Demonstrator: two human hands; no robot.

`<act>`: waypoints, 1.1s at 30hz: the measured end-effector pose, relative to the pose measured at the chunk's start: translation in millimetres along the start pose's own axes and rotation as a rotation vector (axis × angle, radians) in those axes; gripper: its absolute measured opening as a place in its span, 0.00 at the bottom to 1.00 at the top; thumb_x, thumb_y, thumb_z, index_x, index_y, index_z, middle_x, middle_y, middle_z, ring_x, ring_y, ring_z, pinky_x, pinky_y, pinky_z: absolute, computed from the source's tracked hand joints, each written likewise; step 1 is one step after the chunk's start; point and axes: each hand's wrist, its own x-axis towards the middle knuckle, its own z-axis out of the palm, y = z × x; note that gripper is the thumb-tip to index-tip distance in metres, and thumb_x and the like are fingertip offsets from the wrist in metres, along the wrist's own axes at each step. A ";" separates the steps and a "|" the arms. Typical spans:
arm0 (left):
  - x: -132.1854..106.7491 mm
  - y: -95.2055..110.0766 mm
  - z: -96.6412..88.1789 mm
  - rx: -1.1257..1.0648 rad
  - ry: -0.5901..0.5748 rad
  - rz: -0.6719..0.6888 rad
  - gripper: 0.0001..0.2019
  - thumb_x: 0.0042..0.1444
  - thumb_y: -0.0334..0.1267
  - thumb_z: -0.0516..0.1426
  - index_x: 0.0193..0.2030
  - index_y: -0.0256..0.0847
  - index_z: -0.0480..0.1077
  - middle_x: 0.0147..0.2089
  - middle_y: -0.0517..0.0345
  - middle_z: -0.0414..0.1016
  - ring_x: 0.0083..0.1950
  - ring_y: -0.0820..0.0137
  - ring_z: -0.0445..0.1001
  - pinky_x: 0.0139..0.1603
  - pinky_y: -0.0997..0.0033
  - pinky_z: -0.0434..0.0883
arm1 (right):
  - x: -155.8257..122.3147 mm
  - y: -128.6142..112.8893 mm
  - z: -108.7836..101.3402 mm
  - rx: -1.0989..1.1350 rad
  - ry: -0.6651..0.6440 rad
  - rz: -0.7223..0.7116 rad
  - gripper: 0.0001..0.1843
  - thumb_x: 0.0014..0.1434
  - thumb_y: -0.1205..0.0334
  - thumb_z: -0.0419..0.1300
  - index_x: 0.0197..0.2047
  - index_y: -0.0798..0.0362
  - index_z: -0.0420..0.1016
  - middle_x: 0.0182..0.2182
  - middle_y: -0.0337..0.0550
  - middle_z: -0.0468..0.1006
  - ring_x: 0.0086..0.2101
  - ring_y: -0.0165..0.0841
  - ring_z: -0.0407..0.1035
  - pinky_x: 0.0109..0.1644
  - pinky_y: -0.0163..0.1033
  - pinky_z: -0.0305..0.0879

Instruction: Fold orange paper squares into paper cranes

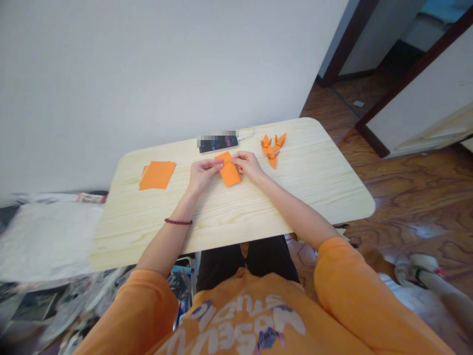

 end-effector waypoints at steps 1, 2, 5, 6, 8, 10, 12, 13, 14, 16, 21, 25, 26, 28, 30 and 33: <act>-0.3 0.1 0.5 0.005 -0.008 -0.003 0.15 0.36 0.40 0.69 0.32 0.37 0.79 0.37 0.48 0.81 0.37 0.64 0.78 0.47 0.61 0.74 | 0.0 -0.2 0.1 0.008 0.007 -0.001 0.09 0.43 0.63 0.64 0.23 0.55 0.67 0.13 0.29 0.59 0.15 0.19 0.49 0.18 0.29 0.38; -0.6 0.1 1.0 0.010 -0.016 -0.008 0.14 0.36 0.40 0.69 0.32 0.36 0.79 0.37 0.48 0.81 0.37 0.64 0.78 0.47 0.61 0.74 | 0.0 -0.5 0.3 0.017 0.016 -0.004 0.08 0.43 0.64 0.64 0.22 0.55 0.67 0.12 0.29 0.58 0.15 0.19 0.48 0.18 0.29 0.37; -1.4 -0.2 2.2 0.018 -0.049 -0.025 0.14 0.37 0.38 0.69 0.32 0.36 0.79 0.36 0.47 0.81 0.36 0.65 0.78 0.46 0.62 0.74 | 0.1 -1.2 1.1 0.038 0.043 -0.017 0.07 0.43 0.65 0.62 0.22 0.55 0.66 0.12 0.29 0.58 0.15 0.19 0.48 0.18 0.29 0.37; -1.4 -0.7 2.3 0.020 -0.060 -0.026 0.13 0.37 0.38 0.69 0.32 0.36 0.79 0.36 0.47 0.81 0.36 0.65 0.78 0.46 0.62 0.73 | 0.1 -1.4 1.4 0.043 0.048 -0.021 0.07 0.43 0.65 0.62 0.21 0.55 0.66 0.11 0.29 0.57 0.14 0.19 0.48 0.18 0.29 0.37; -1.3 -2.4 1.7 0.033 -0.090 -0.025 0.13 0.37 0.39 0.69 0.32 0.36 0.79 0.37 0.48 0.81 0.36 0.66 0.78 0.46 0.63 0.73 | 0.0 -1.9 1.8 0.054 0.054 -0.031 0.07 0.43 0.65 0.61 0.21 0.55 0.66 0.11 0.28 0.57 0.14 0.19 0.47 0.18 0.29 0.37; -0.9 -4.3 0.8 0.050 -0.118 -0.020 0.14 0.38 0.40 0.69 0.33 0.37 0.79 0.36 0.49 0.81 0.36 0.66 0.78 0.45 0.64 0.73 | -0.4 -2.4 2.0 0.064 0.059 -0.042 0.07 0.44 0.65 0.60 0.20 0.55 0.64 0.11 0.28 0.57 0.13 0.19 0.47 0.18 0.29 0.37; -0.7 -5.4 0.4 0.055 -0.129 -0.014 0.14 0.38 0.40 0.68 0.33 0.37 0.79 0.36 0.49 0.81 0.35 0.67 0.77 0.43 0.66 0.73 | -0.9 -3.0 1.9 0.072 0.060 -0.056 0.08 0.44 0.65 0.60 0.20 0.54 0.63 0.11 0.28 0.57 0.13 0.19 0.47 0.18 0.30 0.37; -0.8 -5.3 0.5 0.057 -0.133 -0.011 0.14 0.38 0.40 0.68 0.34 0.37 0.79 0.36 0.49 0.81 0.35 0.67 0.77 0.42 0.66 0.73 | -1.1 -3.1 1.8 0.071 0.058 -0.063 0.08 0.44 0.65 0.60 0.20 0.54 0.63 0.11 0.28 0.57 0.13 0.19 0.47 0.18 0.30 0.37; -1.0 -4.8 0.8 0.061 -0.136 -0.003 0.15 0.39 0.39 0.68 0.36 0.37 0.79 0.36 0.50 0.81 0.34 0.69 0.76 0.41 0.67 0.72 | -1.3 -3.2 1.7 0.067 0.053 -0.068 0.08 0.44 0.65 0.60 0.20 0.54 0.63 0.11 0.28 0.57 0.13 0.19 0.47 0.18 0.30 0.37; -1.8 -3.0 2.1 0.076 -0.156 0.013 0.16 0.40 0.38 0.67 0.38 0.38 0.79 0.34 0.51 0.81 0.31 0.71 0.74 0.39 0.69 0.71 | -1.4 -2.7 1.8 0.045 0.043 -0.078 0.08 0.44 0.64 0.60 0.21 0.54 0.63 0.12 0.28 0.57 0.14 0.19 0.48 0.18 0.30 0.38; -3.2 -2.1 6.2 0.103 -0.157 0.032 0.15 0.41 0.36 0.64 0.39 0.38 0.80 0.29 0.56 0.79 0.25 0.75 0.67 0.32 0.73 0.67 | -0.8 0.4 3.2 -0.018 0.032 -0.091 0.11 0.44 0.58 0.63 0.24 0.53 0.64 0.14 0.28 0.58 0.16 0.20 0.49 0.19 0.29 0.40; -3.2 -4.7 7.5 0.063 -0.127 0.010 0.16 0.41 0.37 0.64 0.40 0.38 0.79 0.25 0.59 0.76 0.24 0.76 0.65 0.31 0.74 0.65 | -0.8 -0.2 4.4 -0.025 0.046 -0.079 0.11 0.43 0.59 0.62 0.24 0.53 0.63 0.15 0.28 0.59 0.16 0.20 0.49 0.18 0.29 0.39; -3.5 -4.2 7.5 0.052 -0.117 -0.001 0.17 0.41 0.37 0.64 0.41 0.38 0.79 0.24 0.60 0.75 0.24 0.76 0.65 0.31 0.74 0.65 | -0.8 -0.8 4.6 -0.026 0.047 -0.073 0.10 0.42 0.59 0.62 0.23 0.53 0.63 0.14 0.28 0.59 0.16 0.20 0.49 0.18 0.29 0.39; -4.3 -1.6 7.3 0.036 -0.089 -0.014 0.18 0.40 0.37 0.64 0.42 0.37 0.79 0.23 0.61 0.74 0.23 0.76 0.64 0.31 0.74 0.64 | -0.9 -2.1 4.9 -0.030 0.044 -0.062 0.09 0.42 0.60 0.61 0.23 0.53 0.62 0.14 0.28 0.58 0.16 0.20 0.48 0.18 0.29 0.39; -5.2 1.8 7.0 0.030 -0.074 -0.022 0.19 0.39 0.37 0.65 0.42 0.37 0.79 0.22 0.61 0.73 0.23 0.76 0.64 0.30 0.74 0.63 | -1.0 -3.1 5.1 -0.035 0.041 -0.060 0.09 0.42 0.61 0.60 0.24 0.53 0.63 0.14 0.28 0.59 0.15 0.20 0.48 0.18 0.29 0.39; -5.5 3.2 6.5 0.027 -0.068 -0.031 0.19 0.39 0.37 0.65 0.41 0.37 0.79 0.20 0.63 0.70 0.23 0.76 0.63 0.31 0.73 0.63 | -1.4 -4.1 5.3 -0.040 0.031 -0.057 0.08 0.42 0.62 0.60 0.23 0.53 0.62 0.13 0.27 0.58 0.15 0.20 0.48 0.18 0.29 0.39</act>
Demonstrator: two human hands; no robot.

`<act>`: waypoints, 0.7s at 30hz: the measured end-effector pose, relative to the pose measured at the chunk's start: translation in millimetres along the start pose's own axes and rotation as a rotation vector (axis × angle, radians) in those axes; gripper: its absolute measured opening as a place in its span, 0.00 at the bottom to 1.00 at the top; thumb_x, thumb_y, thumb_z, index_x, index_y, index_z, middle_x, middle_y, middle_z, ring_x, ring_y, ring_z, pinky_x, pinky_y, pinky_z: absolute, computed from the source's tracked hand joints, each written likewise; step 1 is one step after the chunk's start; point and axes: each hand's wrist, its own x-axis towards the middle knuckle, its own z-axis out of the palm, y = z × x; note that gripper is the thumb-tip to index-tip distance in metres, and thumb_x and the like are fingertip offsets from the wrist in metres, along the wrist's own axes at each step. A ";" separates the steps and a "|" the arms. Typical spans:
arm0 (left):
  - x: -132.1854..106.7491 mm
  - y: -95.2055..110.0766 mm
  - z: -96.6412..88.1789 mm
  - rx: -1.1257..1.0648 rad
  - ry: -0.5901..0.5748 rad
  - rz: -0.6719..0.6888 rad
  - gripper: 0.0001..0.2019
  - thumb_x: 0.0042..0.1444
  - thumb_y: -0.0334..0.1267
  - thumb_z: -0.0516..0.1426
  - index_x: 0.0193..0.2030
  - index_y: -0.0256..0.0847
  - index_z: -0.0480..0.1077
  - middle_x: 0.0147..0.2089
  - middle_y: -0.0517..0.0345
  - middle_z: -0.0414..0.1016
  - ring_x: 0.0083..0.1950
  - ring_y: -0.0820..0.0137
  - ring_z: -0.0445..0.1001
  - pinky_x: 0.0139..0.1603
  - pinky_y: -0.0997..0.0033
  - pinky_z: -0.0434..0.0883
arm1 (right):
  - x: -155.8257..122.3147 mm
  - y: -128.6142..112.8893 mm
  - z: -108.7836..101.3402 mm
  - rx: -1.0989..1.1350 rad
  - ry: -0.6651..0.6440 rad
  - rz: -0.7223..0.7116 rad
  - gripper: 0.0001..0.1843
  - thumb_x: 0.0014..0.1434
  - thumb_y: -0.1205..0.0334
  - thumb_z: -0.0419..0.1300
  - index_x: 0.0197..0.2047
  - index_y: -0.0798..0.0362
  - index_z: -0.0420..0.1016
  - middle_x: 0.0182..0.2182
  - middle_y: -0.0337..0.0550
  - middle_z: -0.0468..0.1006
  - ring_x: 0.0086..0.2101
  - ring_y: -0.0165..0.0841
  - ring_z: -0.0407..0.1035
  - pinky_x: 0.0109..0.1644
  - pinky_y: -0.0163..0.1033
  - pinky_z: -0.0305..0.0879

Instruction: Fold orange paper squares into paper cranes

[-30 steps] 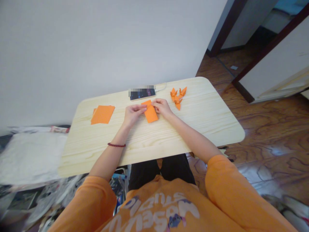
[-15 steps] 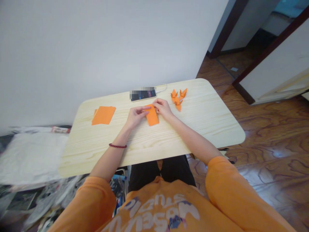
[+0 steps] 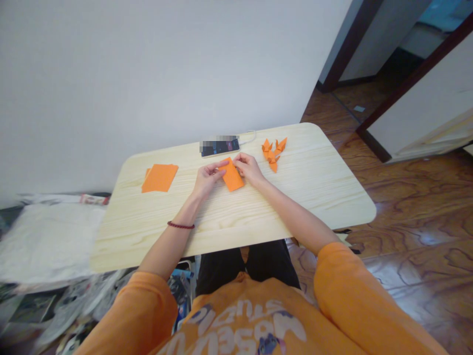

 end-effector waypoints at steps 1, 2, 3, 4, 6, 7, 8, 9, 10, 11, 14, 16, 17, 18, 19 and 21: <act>0.3 -0.9 -0.1 -0.002 0.001 0.000 0.19 0.39 0.37 0.65 0.41 0.37 0.79 0.19 0.63 0.70 0.23 0.76 0.63 0.31 0.73 0.63 | -0.2 -0.3 0.1 0.003 -0.003 0.003 0.08 0.42 0.62 0.60 0.23 0.53 0.62 0.13 0.27 0.58 0.15 0.20 0.48 0.18 0.29 0.38; 0.7 -2.2 -0.3 -0.003 0.001 0.002 0.19 0.39 0.38 0.65 0.42 0.37 0.79 0.19 0.63 0.69 0.23 0.76 0.62 0.31 0.73 0.63 | -0.3 -0.7 0.1 0.006 -0.006 0.008 0.08 0.42 0.63 0.59 0.23 0.53 0.62 0.13 0.27 0.58 0.15 0.20 0.48 0.18 0.29 0.38; 1.2 -3.7 -0.4 -0.006 0.001 0.006 0.19 0.39 0.38 0.65 0.42 0.37 0.79 0.19 0.63 0.69 0.23 0.76 0.62 0.31 0.74 0.63 | -0.5 -1.1 0.2 0.008 -0.009 0.015 0.08 0.42 0.63 0.59 0.23 0.53 0.61 0.12 0.27 0.57 0.14 0.20 0.47 0.18 0.29 0.38; 1.7 -5.3 -0.5 -0.012 -0.001 0.010 0.20 0.40 0.38 0.65 0.43 0.37 0.78 0.20 0.63 0.70 0.23 0.77 0.62 0.31 0.74 0.63 | -0.6 -1.4 0.4 0.008 -0.010 0.021 0.08 0.42 0.63 0.59 0.22 0.53 0.61 0.12 0.27 0.57 0.14 0.20 0.47 0.18 0.29 0.38; 2.4 -7.4 -0.8 -0.027 0.001 0.021 0.20 0.41 0.38 0.65 0.44 0.37 0.78 0.21 0.63 0.71 0.23 0.77 0.63 0.32 0.74 0.64 | -0.5 -1.9 0.6 -0.003 -0.009 0.028 0.08 0.42 0.64 0.59 0.22 0.53 0.61 0.12 0.27 0.57 0.14 0.20 0.47 0.18 0.29 0.38; 2.5 -8.0 -0.9 -0.036 0.006 0.024 0.19 0.41 0.37 0.64 0.44 0.37 0.78 0.21 0.63 0.71 0.23 0.77 0.63 0.32 0.75 0.64 | -0.4 -2.1 0.7 -0.012 -0.011 0.032 0.07 0.42 0.64 0.59 0.22 0.53 0.61 0.12 0.27 0.57 0.14 0.20 0.47 0.18 0.29 0.37; 2.6 -8.3 -0.9 -0.043 0.011 0.024 0.19 0.41 0.37 0.64 0.43 0.37 0.78 0.21 0.63 0.71 0.23 0.78 0.62 0.32 0.75 0.64 | -0.3 -2.1 0.7 -0.021 -0.016 0.037 0.07 0.42 0.65 0.58 0.22 0.53 0.61 0.12 0.27 0.57 0.14 0.20 0.47 0.18 0.29 0.37; 2.6 -8.5 -0.9 -0.049 0.015 0.022 0.19 0.41 0.37 0.65 0.43 0.37 0.78 0.20 0.63 0.71 0.22 0.78 0.62 0.33 0.75 0.65 | -0.2 -2.1 0.8 -0.028 -0.022 0.040 0.06 0.42 0.65 0.58 0.22 0.53 0.61 0.11 0.27 0.56 0.14 0.20 0.47 0.18 0.30 0.37; 2.6 -8.6 -0.9 -0.054 0.017 0.020 0.19 0.40 0.37 0.65 0.43 0.37 0.78 0.20 0.63 0.71 0.22 0.78 0.63 0.33 0.74 0.65 | -0.2 -2.1 0.8 -0.034 -0.026 0.043 0.06 0.43 0.65 0.57 0.22 0.52 0.61 0.11 0.27 0.56 0.15 0.21 0.47 0.18 0.30 0.37; 2.8 -8.8 -1.0 -0.060 0.021 0.020 0.20 0.40 0.37 0.65 0.44 0.38 0.78 0.20 0.63 0.71 0.22 0.77 0.64 0.33 0.74 0.66 | -0.3 -2.2 0.9 -0.041 -0.029 0.048 0.06 0.43 0.66 0.57 0.22 0.52 0.60 0.11 0.27 0.55 0.15 0.21 0.47 0.18 0.30 0.37; 4.3 -9.4 -2.3 -0.096 0.046 0.032 0.21 0.40 0.38 0.66 0.45 0.38 0.78 0.22 0.62 0.74 0.25 0.76 0.69 0.36 0.73 0.69 | -1.1 -3.0 1.5 -0.073 -0.016 0.039 0.07 0.44 0.65 0.57 0.21 0.52 0.60 0.12 0.28 0.56 0.15 0.22 0.48 0.19 0.30 0.40; 6.3 -9.5 -4.6 -0.124 0.078 0.037 0.21 0.40 0.38 0.66 0.44 0.38 0.78 0.26 0.59 0.77 0.29 0.73 0.73 0.39 0.72 0.70 | -1.9 -4.1 2.5 -0.097 -0.016 0.019 0.07 0.44 0.66 0.57 0.20 0.53 0.60 0.12 0.29 0.57 0.16 0.22 0.49 0.20 0.31 0.42; 7.4 -9.3 -6.0 -0.135 0.098 0.040 0.21 0.39 0.38 0.66 0.44 0.38 0.78 0.29 0.57 0.79 0.31 0.72 0.74 0.40 0.72 0.71 | -2.4 -4.7 3.1 -0.104 -0.020 0.012 0.08 0.44 0.67 0.57 0.19 0.53 0.60 0.12 0.29 0.57 0.17 0.22 0.50 0.21 0.31 0.42; 8.7 -9.0 -7.7 -0.145 0.120 0.047 0.21 0.39 0.38 0.66 0.43 0.39 0.78 0.32 0.56 0.80 0.33 0.71 0.75 0.41 0.71 0.71 | -2.8 -5.2 3.7 -0.109 -0.025 0.010 0.08 0.44 0.67 0.57 0.19 0.53 0.60 0.12 0.29 0.57 0.17 0.22 0.50 0.21 0.31 0.43; 9.9 -8.7 -9.5 -0.153 0.146 0.056 0.20 0.38 0.38 0.67 0.42 0.39 0.78 0.34 0.55 0.80 0.35 0.70 0.76 0.42 0.71 0.71 | -3.0 -5.7 4.3 -0.113 -0.028 0.014 0.08 0.44 0.68 0.56 0.19 0.53 0.60 0.12 0.29 0.57 0.17 0.22 0.50 0.21 0.31 0.42; 12.3 -8.3 -13.1 -0.165 0.192 0.068 0.20 0.37 0.38 0.67 0.42 0.39 0.78 0.35 0.54 0.81 0.36 0.70 0.76 0.42 0.71 0.71 | -3.3 -6.3 5.2 -0.127 -0.028 0.027 0.09 0.45 0.67 0.56 0.18 0.53 0.59 0.11 0.29 0.56 0.16 0.22 0.48 0.20 0.32 0.41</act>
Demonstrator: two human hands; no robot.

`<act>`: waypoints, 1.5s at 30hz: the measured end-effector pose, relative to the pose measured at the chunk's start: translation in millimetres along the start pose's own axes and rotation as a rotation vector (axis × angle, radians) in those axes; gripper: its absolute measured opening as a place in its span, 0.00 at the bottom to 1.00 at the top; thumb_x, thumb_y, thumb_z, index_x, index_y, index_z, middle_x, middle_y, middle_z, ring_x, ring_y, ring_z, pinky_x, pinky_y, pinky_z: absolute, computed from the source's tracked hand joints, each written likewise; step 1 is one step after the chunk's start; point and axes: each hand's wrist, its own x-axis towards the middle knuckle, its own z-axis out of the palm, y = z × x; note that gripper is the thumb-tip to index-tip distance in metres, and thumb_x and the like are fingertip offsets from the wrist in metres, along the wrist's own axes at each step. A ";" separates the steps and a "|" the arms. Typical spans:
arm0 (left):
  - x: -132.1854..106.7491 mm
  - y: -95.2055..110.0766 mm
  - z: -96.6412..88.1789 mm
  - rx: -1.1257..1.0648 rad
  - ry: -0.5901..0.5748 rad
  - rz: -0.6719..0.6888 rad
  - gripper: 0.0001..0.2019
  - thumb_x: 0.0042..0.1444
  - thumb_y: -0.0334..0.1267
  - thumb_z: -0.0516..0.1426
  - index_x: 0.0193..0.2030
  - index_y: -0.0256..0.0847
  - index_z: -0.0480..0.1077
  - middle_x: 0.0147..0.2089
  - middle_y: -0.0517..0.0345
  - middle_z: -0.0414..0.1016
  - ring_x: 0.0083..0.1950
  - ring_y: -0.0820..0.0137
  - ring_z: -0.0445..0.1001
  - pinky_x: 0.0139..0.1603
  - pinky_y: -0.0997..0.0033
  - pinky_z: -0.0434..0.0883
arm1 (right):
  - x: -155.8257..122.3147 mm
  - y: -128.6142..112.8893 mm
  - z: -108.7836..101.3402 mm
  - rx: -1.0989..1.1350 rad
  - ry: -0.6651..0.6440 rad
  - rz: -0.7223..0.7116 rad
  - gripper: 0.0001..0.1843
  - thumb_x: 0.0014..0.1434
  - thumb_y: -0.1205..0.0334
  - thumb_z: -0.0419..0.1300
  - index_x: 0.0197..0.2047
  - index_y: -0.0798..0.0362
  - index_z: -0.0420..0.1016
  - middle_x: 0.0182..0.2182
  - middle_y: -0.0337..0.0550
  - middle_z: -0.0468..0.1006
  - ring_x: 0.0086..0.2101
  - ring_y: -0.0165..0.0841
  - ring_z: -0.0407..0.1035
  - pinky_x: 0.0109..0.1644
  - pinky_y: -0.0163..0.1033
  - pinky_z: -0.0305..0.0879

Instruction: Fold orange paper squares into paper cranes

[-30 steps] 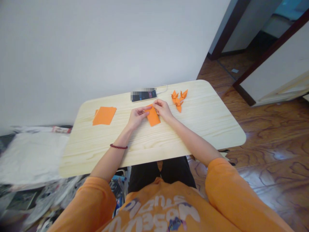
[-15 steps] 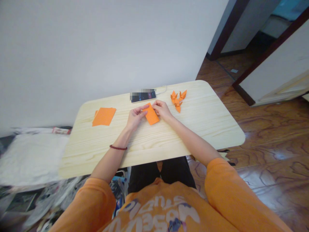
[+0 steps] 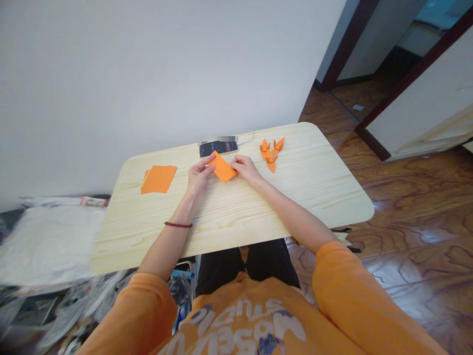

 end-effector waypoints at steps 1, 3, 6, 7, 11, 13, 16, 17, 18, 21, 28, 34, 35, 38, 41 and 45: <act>1.4 0.2 -1.5 -0.002 0.026 0.003 0.21 0.37 0.38 0.67 0.42 0.39 0.78 0.34 0.54 0.81 0.35 0.69 0.76 0.42 0.71 0.72 | 0.0 -0.2 0.2 -0.009 0.000 0.003 0.09 0.45 0.67 0.56 0.18 0.52 0.59 0.11 0.29 0.56 0.16 0.22 0.47 0.20 0.32 0.40; 4.1 0.2 -4.7 0.000 0.069 0.008 0.22 0.37 0.38 0.67 0.43 0.39 0.78 0.30 0.55 0.80 0.34 0.70 0.76 0.42 0.71 0.72 | 0.2 -0.2 0.1 -0.027 -0.005 0.001 0.08 0.45 0.68 0.56 0.18 0.53 0.60 0.11 0.29 0.57 0.16 0.22 0.47 0.20 0.32 0.39; 8.1 0.2 -10.7 -0.004 0.123 0.030 0.22 0.37 0.38 0.67 0.44 0.38 0.78 0.32 0.54 0.80 0.35 0.70 0.76 0.43 0.71 0.71 | 0.6 0.0 -1.6 -0.038 -0.004 0.004 0.07 0.45 0.68 0.56 0.18 0.53 0.62 0.13 0.31 0.61 0.16 0.22 0.49 0.20 0.32 0.39; 9.4 0.3 -13.1 -0.005 0.138 0.039 0.22 0.38 0.39 0.67 0.44 0.38 0.78 0.34 0.54 0.81 0.36 0.70 0.76 0.43 0.72 0.71 | 0.8 0.1 -2.3 -0.038 0.002 0.011 0.07 0.44 0.69 0.56 0.19 0.54 0.62 0.13 0.32 0.62 0.16 0.22 0.49 0.20 0.32 0.39; 12.4 -0.4 -19.1 0.032 0.200 0.117 0.21 0.40 0.39 0.67 0.44 0.40 0.77 0.42 0.53 0.81 0.35 0.73 0.75 0.42 0.74 0.71 | 3.0 2.6 -3.7 0.014 0.039 0.042 0.06 0.44 0.68 0.57 0.20 0.54 0.62 0.15 0.32 0.64 0.15 0.21 0.50 0.19 0.31 0.40; 11.0 -2.7 -16.6 0.071 0.184 0.143 0.20 0.41 0.40 0.66 0.44 0.40 0.77 0.44 0.52 0.81 0.34 0.74 0.74 0.40 0.75 0.71 | 4.9 5.5 -2.7 0.051 0.069 0.007 0.05 0.45 0.65 0.59 0.23 0.54 0.65 0.18 0.32 0.67 0.16 0.21 0.51 0.19 0.31 0.43; 5.5 -6.6 -6.4 0.100 0.135 0.162 0.19 0.42 0.39 0.65 0.43 0.38 0.77 0.42 0.52 0.81 0.31 0.74 0.73 0.37 0.74 0.71 | 8.3 11.8 -0.7 0.033 0.060 -0.099 0.12 0.43 0.57 0.65 0.28 0.54 0.71 0.23 0.36 0.72 0.22 0.24 0.60 0.24 0.31 0.54; 3.3 -7.3 -2.8 0.098 0.113 0.164 0.19 0.42 0.39 0.65 0.43 0.38 0.77 0.42 0.52 0.80 0.30 0.74 0.73 0.37 0.74 0.71 | 9.4 14.2 -0.5 0.027 0.041 -0.121 0.14 0.41 0.55 0.67 0.29 0.54 0.72 0.26 0.38 0.74 0.25 0.26 0.64 0.28 0.32 0.58; 1.2 -7.7 0.3 0.097 0.100 0.161 0.18 0.42 0.39 0.65 0.43 0.38 0.77 0.42 0.52 0.80 0.29 0.75 0.73 0.36 0.74 0.71 | 10.4 16.5 -0.6 0.032 0.035 -0.135 0.15 0.40 0.54 0.67 0.28 0.54 0.72 0.26 0.39 0.75 0.28 0.28 0.66 0.32 0.34 0.61; -3.4 -6.4 4.7 0.103 0.060 0.125 0.19 0.39 0.37 0.66 0.42 0.39 0.74 0.42 0.53 0.79 0.28 0.75 0.73 0.33 0.74 0.70 | 12.8 21.8 -2.6 0.033 0.086 -0.147 0.14 0.40 0.53 0.67 0.26 0.54 0.73 0.26 0.40 0.76 0.30 0.31 0.68 0.36 0.37 0.64; -3.3 0.7 -0.5 0.159 -0.057 -0.009 0.30 0.34 0.34 0.67 0.49 0.41 0.66 0.32 0.59 0.78 0.30 0.71 0.76 0.33 0.73 0.71 | 12.7 19.5 -6.4 -0.134 0.089 -0.149 0.07 0.45 0.59 0.63 0.25 0.55 0.73 0.22 0.38 0.73 0.26 0.29 0.65 0.33 0.36 0.60; -6.2 9.4 0.1 0.338 -0.118 0.037 0.17 0.40 0.37 0.65 0.40 0.36 0.74 0.30 0.54 0.79 0.33 0.68 0.78 0.39 0.70 0.72 | 9.2 18.2 -5.0 -0.361 -0.034 -0.211 0.08 0.46 0.60 0.61 0.25 0.57 0.74 0.21 0.38 0.72 0.25 0.28 0.62 0.31 0.35 0.55; -6.6 10.3 0.3 0.354 -0.124 0.040 0.16 0.40 0.36 0.64 0.38 0.36 0.74 0.29 0.54 0.79 0.33 0.68 0.78 0.39 0.69 0.72 | 9.1 18.8 -5.1 -0.375 -0.041 -0.219 0.08 0.47 0.60 0.61 0.26 0.57 0.74 0.22 0.39 0.72 0.25 0.28 0.62 0.31 0.35 0.55; -6.1 12.2 -0.5 0.381 -0.120 0.027 0.13 0.40 0.34 0.63 0.36 0.36 0.74 0.27 0.55 0.78 0.30 0.69 0.76 0.36 0.70 0.71 | 9.5 20.2 -6.3 -0.409 -0.055 -0.255 0.08 0.48 0.59 0.61 0.27 0.57 0.74 0.24 0.39 0.74 0.27 0.29 0.64 0.33 0.35 0.56; -3.4 14.8 -4.4 0.424 -0.113 0.032 0.14 0.39 0.32 0.62 0.37 0.36 0.74 0.26 0.56 0.77 0.28 0.71 0.75 0.32 0.72 0.70 | 10.4 19.6 -8.3 -0.439 -0.050 -0.279 0.08 0.49 0.60 0.60 0.27 0.56 0.74 0.25 0.39 0.74 0.28 0.30 0.64 0.34 0.35 0.57; 2.7 19.0 -15.7 0.497 -0.097 0.054 0.13 0.39 0.30 0.61 0.36 0.37 0.73 0.26 0.57 0.77 0.27 0.72 0.74 0.32 0.73 0.69 | 12.0 17.2 -11.0 -0.454 -0.019 -0.261 0.06 0.48 0.61 0.59 0.27 0.56 0.73 0.24 0.40 0.74 0.28 0.30 0.64 0.35 0.36 0.57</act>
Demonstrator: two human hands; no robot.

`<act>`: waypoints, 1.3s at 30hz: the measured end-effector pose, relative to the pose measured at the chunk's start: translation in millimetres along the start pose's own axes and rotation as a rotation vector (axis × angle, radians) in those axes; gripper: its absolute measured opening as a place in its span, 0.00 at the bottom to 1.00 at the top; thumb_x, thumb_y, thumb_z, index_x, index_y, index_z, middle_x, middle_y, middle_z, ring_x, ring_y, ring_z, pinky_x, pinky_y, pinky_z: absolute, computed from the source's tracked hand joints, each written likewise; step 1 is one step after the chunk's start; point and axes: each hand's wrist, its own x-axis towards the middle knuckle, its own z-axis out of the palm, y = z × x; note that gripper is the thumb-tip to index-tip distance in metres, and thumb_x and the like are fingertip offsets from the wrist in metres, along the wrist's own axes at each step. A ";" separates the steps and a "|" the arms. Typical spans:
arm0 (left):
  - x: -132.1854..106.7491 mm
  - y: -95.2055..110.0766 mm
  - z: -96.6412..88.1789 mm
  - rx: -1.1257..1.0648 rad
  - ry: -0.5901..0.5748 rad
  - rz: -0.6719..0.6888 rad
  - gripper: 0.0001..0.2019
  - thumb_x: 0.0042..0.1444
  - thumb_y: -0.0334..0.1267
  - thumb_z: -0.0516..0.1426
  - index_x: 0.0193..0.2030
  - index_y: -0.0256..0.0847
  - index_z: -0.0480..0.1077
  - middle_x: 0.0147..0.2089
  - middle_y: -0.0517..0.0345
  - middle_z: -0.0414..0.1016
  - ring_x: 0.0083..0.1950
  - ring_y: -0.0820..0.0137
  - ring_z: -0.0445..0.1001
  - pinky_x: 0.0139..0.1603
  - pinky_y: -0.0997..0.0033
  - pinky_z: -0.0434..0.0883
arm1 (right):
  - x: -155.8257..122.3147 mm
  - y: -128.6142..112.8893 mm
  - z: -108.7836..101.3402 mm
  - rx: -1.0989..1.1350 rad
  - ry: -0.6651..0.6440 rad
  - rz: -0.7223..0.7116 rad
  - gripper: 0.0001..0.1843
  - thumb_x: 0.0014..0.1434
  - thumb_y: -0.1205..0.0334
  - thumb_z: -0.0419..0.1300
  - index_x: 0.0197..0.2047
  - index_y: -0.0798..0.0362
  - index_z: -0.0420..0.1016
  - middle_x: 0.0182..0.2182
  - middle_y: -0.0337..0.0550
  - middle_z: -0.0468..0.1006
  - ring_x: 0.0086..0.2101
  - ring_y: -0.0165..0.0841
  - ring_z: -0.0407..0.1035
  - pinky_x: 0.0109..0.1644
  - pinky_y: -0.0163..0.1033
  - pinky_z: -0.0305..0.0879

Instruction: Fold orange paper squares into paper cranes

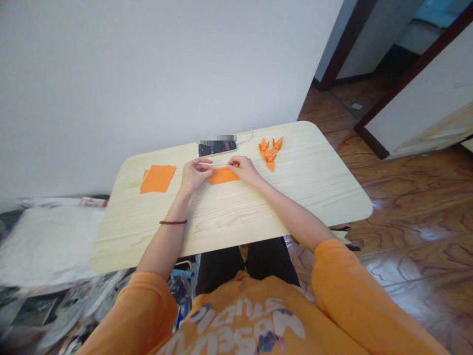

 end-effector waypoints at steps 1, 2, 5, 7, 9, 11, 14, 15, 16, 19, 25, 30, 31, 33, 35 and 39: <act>1.8 -1.3 -3.8 0.018 0.012 0.006 0.13 0.39 0.29 0.60 0.36 0.37 0.73 0.25 0.58 0.76 0.27 0.72 0.74 0.32 0.73 0.69 | 0.5 0.3 -0.8 0.000 0.005 0.008 0.06 0.48 0.61 0.59 0.26 0.56 0.73 0.24 0.40 0.73 0.28 0.30 0.64 0.35 0.36 0.57; 3.8 -3.0 -7.7 0.033 0.020 0.014 0.13 0.38 0.29 0.60 0.36 0.37 0.74 0.25 0.58 0.76 0.27 0.71 0.74 0.32 0.73 0.69 | 1.1 0.9 -1.5 0.002 0.009 0.017 0.06 0.48 0.61 0.59 0.26 0.55 0.73 0.24 0.40 0.73 0.28 0.30 0.64 0.35 0.36 0.57; 9.9 -8.1 -16.4 0.097 0.090 0.073 0.14 0.38 0.29 0.60 0.35 0.38 0.74 0.27 0.58 0.76 0.28 0.72 0.74 0.34 0.72 0.70 | 2.8 4.1 -3.2 0.028 0.040 0.052 0.06 0.47 0.61 0.59 0.26 0.55 0.72 0.23 0.39 0.72 0.27 0.30 0.63 0.34 0.36 0.56; 12.2 -10.1 -17.0 0.094 0.172 0.093 0.11 0.40 0.30 0.60 0.34 0.38 0.75 0.27 0.59 0.76 0.29 0.72 0.74 0.36 0.72 0.70 | 3.6 6.1 -3.6 0.061 0.057 0.075 0.06 0.47 0.61 0.60 0.25 0.55 0.72 0.22 0.39 0.71 0.26 0.30 0.63 0.33 0.36 0.56; 11.9 -10.7 -12.2 0.046 0.167 0.130 0.12 0.44 0.35 0.60 0.38 0.39 0.76 0.31 0.56 0.78 0.33 0.72 0.75 0.38 0.71 0.71 | 3.6 6.7 -3.2 0.096 0.054 0.078 0.07 0.46 0.60 0.60 0.25 0.56 0.72 0.21 0.38 0.70 0.25 0.29 0.62 0.33 0.36 0.56; 9.3 -10.8 -3.7 -0.003 0.068 0.127 0.15 0.44 0.40 0.63 0.40 0.38 0.76 0.36 0.53 0.79 0.36 0.70 0.75 0.41 0.70 0.71 | 2.8 5.7 -2.1 0.127 0.034 0.063 0.08 0.46 0.59 0.60 0.25 0.56 0.72 0.21 0.38 0.71 0.25 0.28 0.62 0.32 0.35 0.56; 5.1 -12.4 8.2 0.042 -0.072 0.088 0.13 0.45 0.45 0.63 0.33 0.37 0.78 0.31 0.53 0.79 0.31 0.70 0.73 0.35 0.70 0.68 | 1.3 3.3 -0.5 0.148 0.017 0.045 0.08 0.46 0.59 0.61 0.25 0.56 0.72 0.21 0.37 0.72 0.25 0.28 0.62 0.31 0.34 0.57; 4.5 -13.4 10.3 0.039 -0.083 0.075 0.13 0.45 0.46 0.63 0.31 0.37 0.78 0.29 0.54 0.78 0.29 0.70 0.71 0.33 0.70 0.67 | 1.2 2.9 -0.3 0.145 0.016 0.043 0.08 0.45 0.59 0.61 0.25 0.56 0.73 0.21 0.37 0.72 0.25 0.28 0.62 0.31 0.34 0.57; 4.4 -14.4 11.2 0.033 -0.091 0.065 0.13 0.46 0.46 0.63 0.30 0.37 0.78 0.28 0.55 0.78 0.28 0.71 0.70 0.31 0.71 0.65 | 1.4 2.8 -0.4 0.141 0.018 0.043 0.08 0.45 0.59 0.61 0.25 0.56 0.73 0.21 0.37 0.72 0.25 0.28 0.63 0.31 0.34 0.57; 6.9 -16.6 6.5 -0.018 -0.070 0.043 0.12 0.45 0.46 0.63 0.30 0.38 0.78 0.26 0.58 0.76 0.26 0.73 0.67 0.29 0.73 0.62 | 3.5 4.7 -2.3 0.153 0.038 0.081 0.06 0.44 0.61 0.61 0.24 0.56 0.73 0.20 0.38 0.72 0.24 0.28 0.63 0.30 0.35 0.58; 13.8 -15.0 -13.0 -0.100 0.027 -0.014 0.08 0.43 0.42 0.64 0.27 0.39 0.76 0.27 0.58 0.76 0.29 0.72 0.69 0.32 0.74 0.65 | 6.0 6.1 -10.2 0.173 0.146 0.177 0.03 0.43 0.65 0.60 0.22 0.56 0.72 0.19 0.38 0.71 0.22 0.28 0.62 0.30 0.35 0.58; 11.5 -11.4 -12.4 -0.235 -0.064 -0.135 0.10 0.41 0.42 0.65 0.26 0.38 0.74 0.26 0.59 0.75 0.29 0.72 0.70 0.33 0.74 0.66 | 0.7 -1.6 -13.2 0.324 0.065 0.142 0.10 0.45 0.60 0.63 0.32 0.55 0.74 0.27 0.40 0.75 0.25 0.27 0.64 0.29 0.34 0.59; 10.2 -10.1 -10.7 -0.261 -0.128 -0.161 0.10 0.41 0.43 0.65 0.26 0.38 0.74 0.26 0.59 0.74 0.29 0.72 0.70 0.33 0.74 0.66 | -0.4 -3.3 -12.8 0.367 -0.010 0.117 0.12 0.44 0.60 0.63 0.35 0.55 0.75 0.30 0.40 0.77 0.27 0.28 0.65 0.29 0.33 0.59; 7.3 -7.4 -7.3 -0.299 -0.215 -0.198 0.12 0.40 0.44 0.66 0.24 0.38 0.72 0.25 0.60 0.73 0.27 0.73 0.69 0.32 0.74 0.65 | -2.1 -6.4 -11.3 0.432 -0.148 0.071 0.15 0.44 0.61 0.63 0.38 0.53 0.76 0.34 0.41 0.78 0.29 0.28 0.67 0.31 0.33 0.60; 4.9 -5.1 -4.6 -0.323 -0.268 -0.223 0.14 0.38 0.45 0.66 0.24 0.38 0.72 0.24 0.60 0.73 0.26 0.74 0.69 0.31 0.74 0.65 | -3.1 -8.6 -9.5 0.458 -0.249 0.049 0.13 0.43 0.62 0.63 0.36 0.54 0.77 0.34 0.41 0.79 0.31 0.29 0.69 0.34 0.34 0.62; 4.1 -5.0 -1.2 -0.398 -0.247 -0.248 0.17 0.33 0.44 0.69 0.29 0.37 0.74 0.28 0.57 0.77 0.29 0.71 0.72 0.34 0.72 0.69 | -3.8 -8.8 -7.3 0.439 -0.318 0.063 0.09 0.43 0.61 0.63 0.31 0.54 0.77 0.29 0.39 0.77 0.28 0.28 0.67 0.32 0.34 0.60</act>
